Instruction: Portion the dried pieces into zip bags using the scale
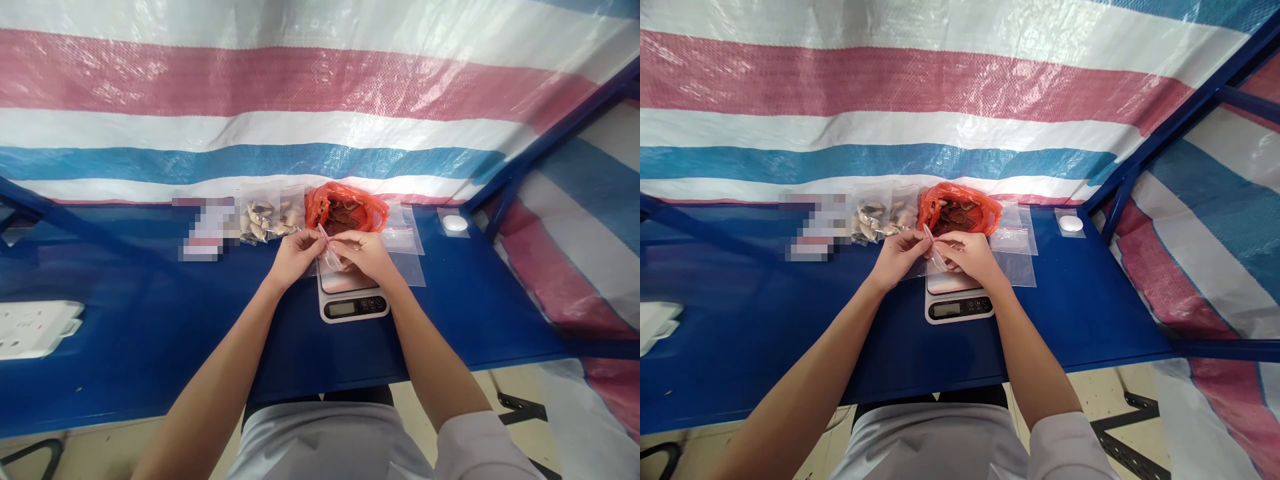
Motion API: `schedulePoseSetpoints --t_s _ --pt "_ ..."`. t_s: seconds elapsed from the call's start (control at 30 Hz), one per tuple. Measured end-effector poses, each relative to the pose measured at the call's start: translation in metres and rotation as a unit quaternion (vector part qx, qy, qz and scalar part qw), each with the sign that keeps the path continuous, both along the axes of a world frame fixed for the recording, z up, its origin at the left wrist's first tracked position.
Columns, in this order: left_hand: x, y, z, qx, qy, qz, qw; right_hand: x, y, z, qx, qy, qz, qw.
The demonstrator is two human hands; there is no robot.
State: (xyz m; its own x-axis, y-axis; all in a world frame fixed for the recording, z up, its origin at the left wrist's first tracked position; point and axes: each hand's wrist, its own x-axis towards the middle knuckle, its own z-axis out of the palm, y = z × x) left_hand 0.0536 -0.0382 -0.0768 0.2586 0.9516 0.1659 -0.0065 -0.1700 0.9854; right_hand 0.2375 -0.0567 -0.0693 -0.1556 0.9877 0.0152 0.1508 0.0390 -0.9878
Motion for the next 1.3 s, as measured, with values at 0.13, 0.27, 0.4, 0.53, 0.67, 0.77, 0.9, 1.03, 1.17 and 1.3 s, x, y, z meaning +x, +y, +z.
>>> schedulePoseSetpoints --t_s 0.13,0.27,0.4,0.53,0.67,0.77,0.9,1.03,1.17,1.3 --pt "0.001 -0.001 0.001 -0.017 0.005 0.015 1.0 -0.004 -0.003 0.002 0.01 0.0 0.002 1.0" --pt "0.0 0.0 0.001 -0.046 -0.012 0.02 0.999 -0.005 -0.003 0.002 0.032 -0.003 0.012 0.999" --pt "-0.001 0.002 -0.001 -0.071 -0.039 -0.001 0.997 -0.003 -0.002 0.001 0.041 -0.023 -0.007 0.999" --pt "-0.001 0.002 -0.004 -0.079 -0.061 -0.016 0.995 -0.001 -0.001 0.0 0.05 -0.036 -0.02 0.998" --pt "0.001 0.001 -0.005 -0.068 -0.046 0.004 0.997 0.0 -0.001 0.001 0.085 -0.068 -0.02 0.994" --pt "0.003 -0.001 -0.002 -0.055 -0.028 0.017 0.998 0.002 -0.002 0.001 0.091 -0.083 -0.004 0.992" --pt "0.003 -0.002 0.001 -0.054 -0.022 0.013 0.998 0.003 -0.003 0.003 0.082 -0.079 0.01 0.993" --pt "0.002 -0.001 0.0 -0.087 -0.039 -0.007 0.995 0.002 -0.002 0.004 0.045 -0.043 0.006 0.998" --pt "0.0 0.001 -0.002 -0.083 -0.026 -0.013 0.996 0.001 -0.001 0.007 -0.012 -0.009 -0.022 1.0" --pt "-0.003 0.0 0.001 -0.064 -0.007 0.007 0.998 0.004 -0.001 0.011 -0.065 0.021 -0.069 0.995"
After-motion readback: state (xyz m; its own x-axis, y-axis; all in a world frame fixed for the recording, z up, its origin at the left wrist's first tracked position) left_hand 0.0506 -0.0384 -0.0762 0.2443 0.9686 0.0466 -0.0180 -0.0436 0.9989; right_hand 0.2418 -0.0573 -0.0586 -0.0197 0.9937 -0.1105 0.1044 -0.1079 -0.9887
